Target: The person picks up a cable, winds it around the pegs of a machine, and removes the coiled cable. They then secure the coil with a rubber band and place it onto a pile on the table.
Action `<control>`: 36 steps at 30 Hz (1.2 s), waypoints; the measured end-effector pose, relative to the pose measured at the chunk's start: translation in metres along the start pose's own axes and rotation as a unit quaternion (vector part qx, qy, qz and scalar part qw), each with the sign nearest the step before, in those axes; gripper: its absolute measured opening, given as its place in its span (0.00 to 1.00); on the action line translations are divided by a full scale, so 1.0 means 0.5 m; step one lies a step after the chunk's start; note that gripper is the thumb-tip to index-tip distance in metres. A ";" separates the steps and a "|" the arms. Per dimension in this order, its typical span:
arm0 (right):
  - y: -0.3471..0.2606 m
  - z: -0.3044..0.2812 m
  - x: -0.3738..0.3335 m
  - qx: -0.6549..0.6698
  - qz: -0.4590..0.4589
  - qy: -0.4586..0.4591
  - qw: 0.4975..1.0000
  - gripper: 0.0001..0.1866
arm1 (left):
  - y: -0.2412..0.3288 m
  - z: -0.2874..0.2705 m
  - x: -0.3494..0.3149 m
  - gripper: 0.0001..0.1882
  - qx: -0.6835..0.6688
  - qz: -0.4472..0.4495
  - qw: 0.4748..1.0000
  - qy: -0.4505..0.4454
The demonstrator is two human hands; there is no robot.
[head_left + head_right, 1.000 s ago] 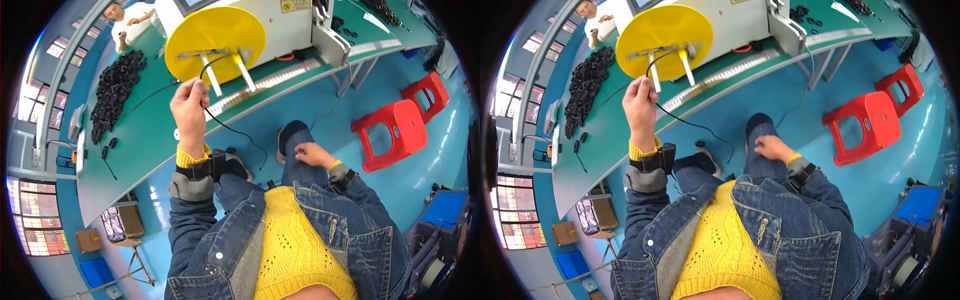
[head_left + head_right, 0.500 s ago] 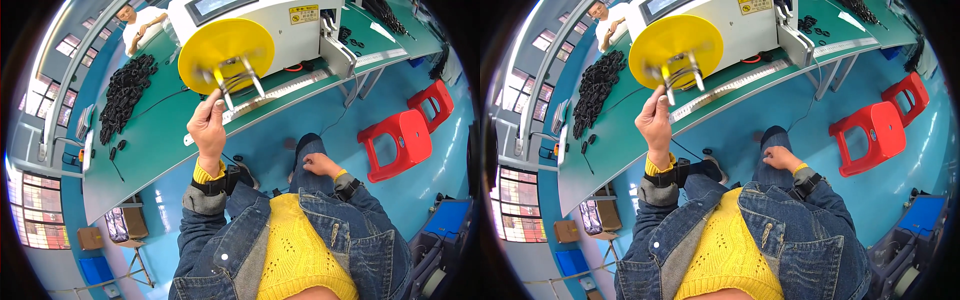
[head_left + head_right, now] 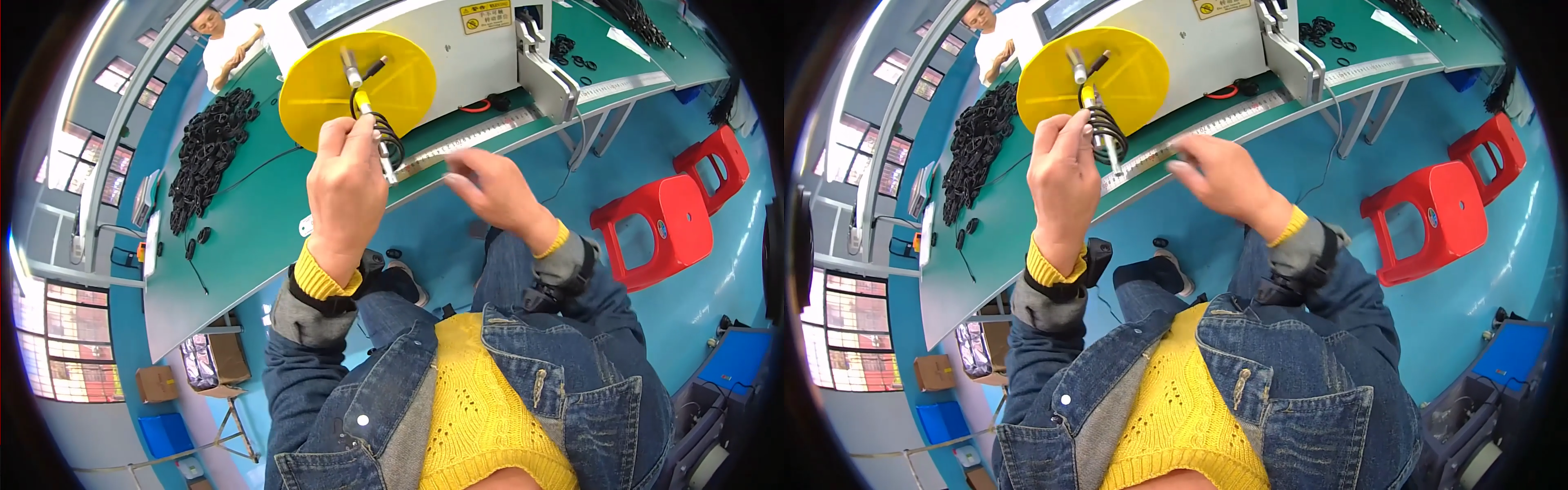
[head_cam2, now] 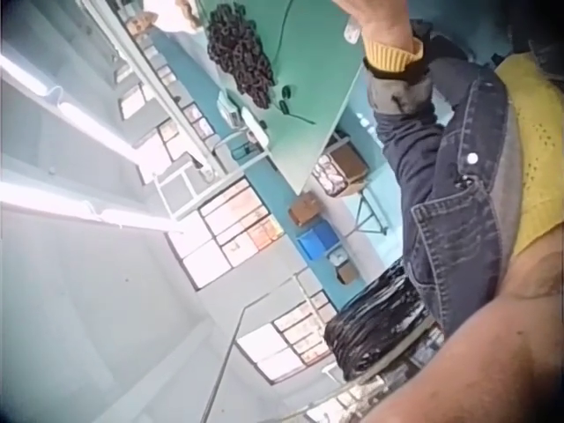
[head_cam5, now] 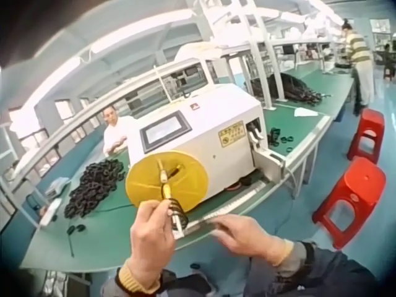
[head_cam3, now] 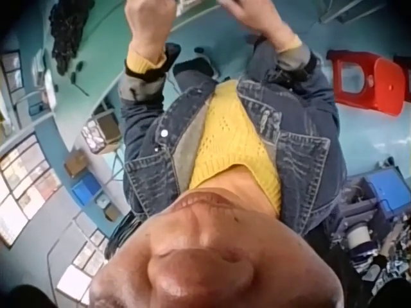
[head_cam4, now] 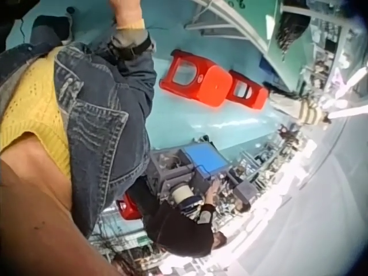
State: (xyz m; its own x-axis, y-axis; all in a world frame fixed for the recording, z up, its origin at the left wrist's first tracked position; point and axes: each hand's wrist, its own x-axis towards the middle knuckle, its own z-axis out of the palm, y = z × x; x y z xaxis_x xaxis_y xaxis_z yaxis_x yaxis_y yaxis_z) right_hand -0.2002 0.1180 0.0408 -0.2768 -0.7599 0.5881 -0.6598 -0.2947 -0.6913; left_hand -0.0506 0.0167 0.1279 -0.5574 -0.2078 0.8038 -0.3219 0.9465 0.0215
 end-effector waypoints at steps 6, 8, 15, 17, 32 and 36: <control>-0.049 0.050 0.066 0.055 0.040 -0.037 0.997 0.12 | 0.007 0.000 0.004 0.08 -0.005 -0.009 0.999 -0.043; -0.041 0.053 0.072 0.076 0.069 -0.050 0.993 0.14 | 0.014 -0.007 0.004 0.08 0.020 -0.007 0.999 -0.045; 0.011 0.052 0.114 -0.040 0.008 0.100 0.994 0.28 | 0.006 -0.026 0.010 0.19 0.091 -0.047 0.982 -0.161; 0.023 0.065 0.120 0.047 -0.014 0.071 0.996 0.37 | -0.015 -0.014 0.004 0.21 0.093 -0.050 0.982 -0.158; -0.025 0.132 0.083 0.122 -0.026 0.109 0.986 0.32 | -0.039 -0.001 -0.004 0.13 -0.105 -0.110 0.963 -0.222; -0.032 0.140 0.074 0.056 -0.041 0.176 0.982 0.23 | -0.014 -0.001 -0.006 0.11 -0.025 -0.064 0.974 -0.217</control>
State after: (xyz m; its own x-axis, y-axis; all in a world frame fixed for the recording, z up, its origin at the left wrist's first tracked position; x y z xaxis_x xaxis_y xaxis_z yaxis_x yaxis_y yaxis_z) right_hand -0.1513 0.0540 0.0443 -0.4632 -0.4904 0.7382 -0.6146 -0.4224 -0.6663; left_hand -0.0463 0.0106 0.1257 -0.7892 -0.3994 0.4664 -0.3780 0.9146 0.1437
